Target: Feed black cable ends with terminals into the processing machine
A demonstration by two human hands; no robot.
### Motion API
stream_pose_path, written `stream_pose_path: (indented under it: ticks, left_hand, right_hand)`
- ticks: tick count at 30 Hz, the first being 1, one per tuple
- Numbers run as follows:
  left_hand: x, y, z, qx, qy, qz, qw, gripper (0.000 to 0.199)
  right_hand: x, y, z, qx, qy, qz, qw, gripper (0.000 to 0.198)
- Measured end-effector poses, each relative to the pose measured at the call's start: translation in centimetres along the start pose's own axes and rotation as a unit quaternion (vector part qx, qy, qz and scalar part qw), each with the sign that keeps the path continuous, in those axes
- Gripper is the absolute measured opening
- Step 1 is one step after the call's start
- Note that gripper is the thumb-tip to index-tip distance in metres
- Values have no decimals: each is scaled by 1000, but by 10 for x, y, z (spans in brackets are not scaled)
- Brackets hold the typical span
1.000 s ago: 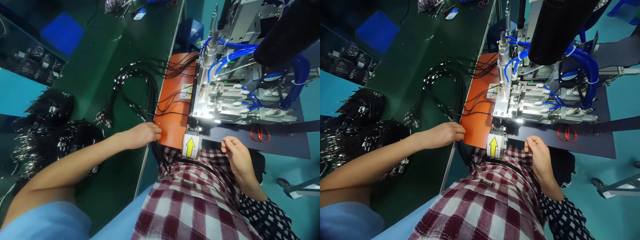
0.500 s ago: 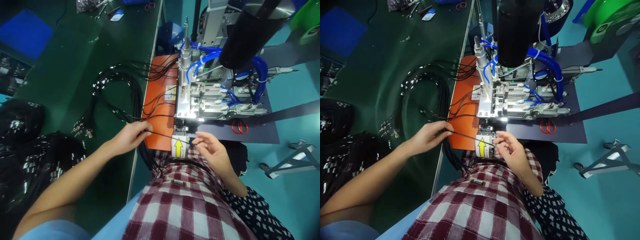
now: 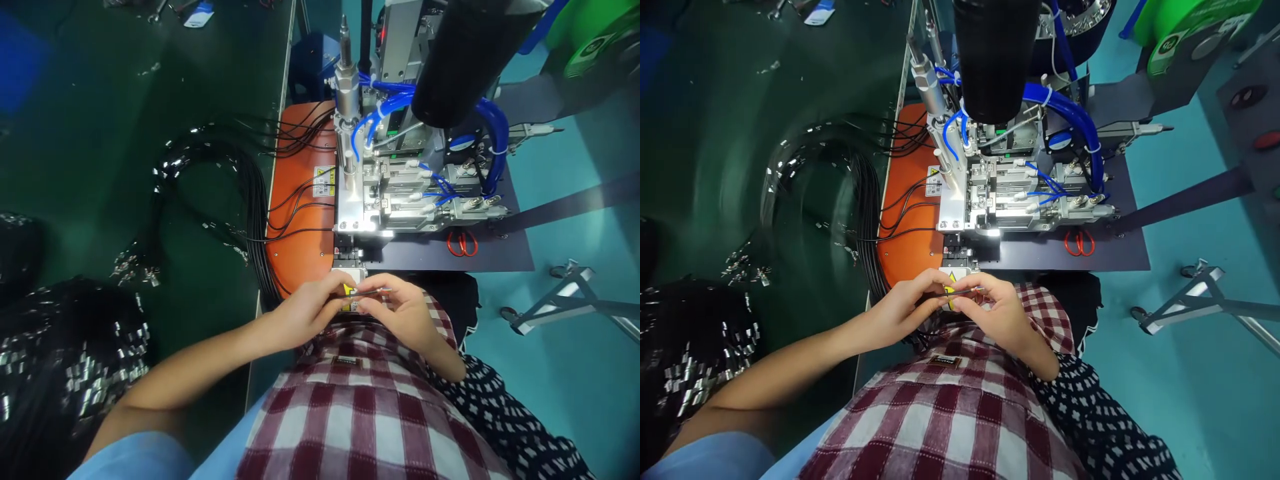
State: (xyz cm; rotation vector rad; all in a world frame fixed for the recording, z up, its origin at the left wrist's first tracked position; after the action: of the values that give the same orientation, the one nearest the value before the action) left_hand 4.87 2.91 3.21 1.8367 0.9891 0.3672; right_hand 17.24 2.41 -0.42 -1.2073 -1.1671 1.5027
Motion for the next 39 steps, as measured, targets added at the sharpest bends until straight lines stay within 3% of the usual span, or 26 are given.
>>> stream_pose_path:
  ticks: [4, 7, 9, 13, 16, 20, 26, 34, 39]
  left_hand:
    - [8, 2, 6, -37, -3, -28, 999, 19]
    - [14, 13, 9, -45, -30, -22, 998, 16]
    - [20, 20, 10, -57, -39, -15, 997, 17]
    - [28, 17, 4, -116, 14, -21, 993, 19]
    - [30, 6, 1, -144, 62, -33, 987, 16]
    - [30, -4, 5, -173, 79, -56, 980, 16]
    - [33, -7, 10, -242, 78, -71, 965, 18]
    - [37, -15, 16, -336, 80, -106, 932, 20]
    - [35, -18, 16, -342, 90, -121, 928, 23]
  right_hand:
    - [0, 2, -16, 9, 23, 4, 1000, 12]
    - [0, -10, -21, -32, 16, -47, 998, 3]
    - [0, -19, -22, -51, 16, -77, 996, 8]
    - [1, -17, -34, -22, 47, -54, 997, 30]
    - [-1, -11, -42, -26, 72, -27, 997, 19]
    - [0, -8, -38, -10, 53, -12, 998, 9]
    - [7, 2, -29, 48, 47, 9, 998, 11]
    - [10, 16, -19, 16, 67, 3, 998, 17]
    - [11, 9, -21, -15, 20, -5, 1000, 14]
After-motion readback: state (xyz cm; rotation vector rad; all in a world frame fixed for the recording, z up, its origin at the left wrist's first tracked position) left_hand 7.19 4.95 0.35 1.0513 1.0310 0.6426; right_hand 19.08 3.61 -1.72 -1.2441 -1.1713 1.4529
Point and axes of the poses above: each hand's wrist, its own x-axis towards the middle knuckle, its own z-axis out of the palm, y = z × x, the point moved 10 cm from there along x, towards the middle knuckle, and after that the axes turned 2 degrees about y, right-handed, at the moved point
